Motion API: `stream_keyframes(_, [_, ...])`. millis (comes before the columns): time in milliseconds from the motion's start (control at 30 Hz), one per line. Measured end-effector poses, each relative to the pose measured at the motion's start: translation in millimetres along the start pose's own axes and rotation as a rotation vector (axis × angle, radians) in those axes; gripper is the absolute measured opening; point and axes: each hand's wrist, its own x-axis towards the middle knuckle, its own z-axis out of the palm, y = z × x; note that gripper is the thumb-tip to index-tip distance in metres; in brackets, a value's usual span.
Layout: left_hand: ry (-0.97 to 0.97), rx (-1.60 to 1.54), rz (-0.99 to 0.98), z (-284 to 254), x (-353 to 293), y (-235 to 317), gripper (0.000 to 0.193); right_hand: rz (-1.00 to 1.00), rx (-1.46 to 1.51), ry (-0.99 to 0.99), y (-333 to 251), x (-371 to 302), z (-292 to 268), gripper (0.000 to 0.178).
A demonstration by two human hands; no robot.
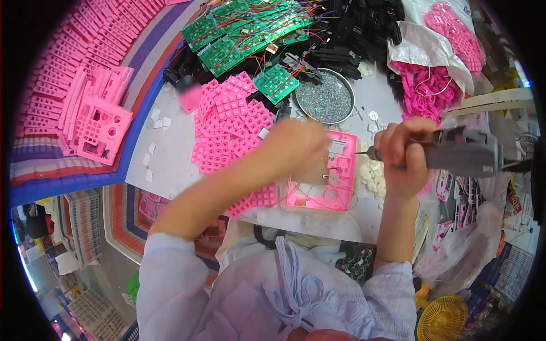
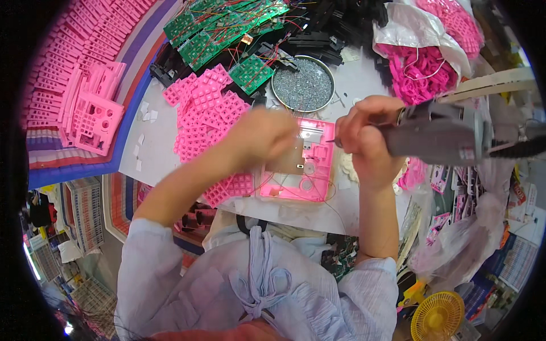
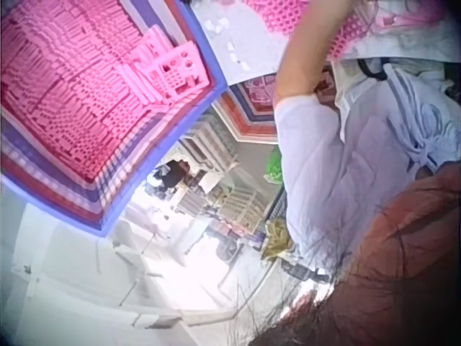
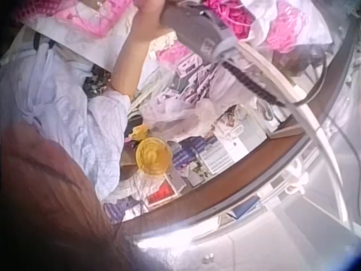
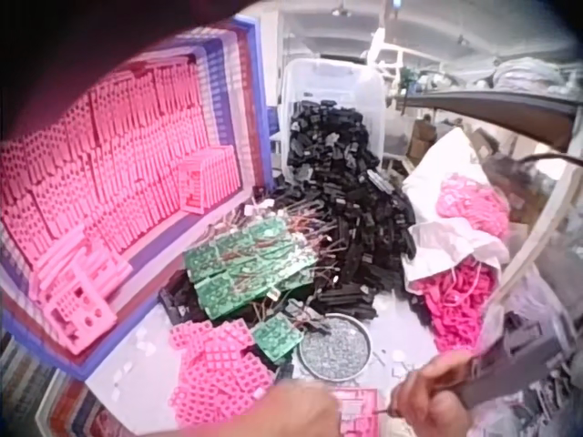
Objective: Assembling a toy cash register by installing a circuit board and various plastic components using an electric screwdriver.
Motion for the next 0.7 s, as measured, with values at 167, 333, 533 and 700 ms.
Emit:
stream_keyframes(167, [0.515,0.567,0.292,-8,109,-38,0.008,0.076,-0.082,0.124,-10,-3,-7,0.027])
stream_keyframes(333, [0.488,0.656,0.338,-4,121,-44,0.01,0.031,-0.005,0.157,-9,-23,-15,0.024])
stream_keyframes(533, [0.54,0.698,0.259,-5,126,-46,0.016,0.241,-0.276,0.288,-10,-13,8,0.022])
stream_keyframes(700, [0.689,0.504,0.237,-18,112,-44,0.016,0.207,-0.237,0.162,-9,-11,8,0.035])
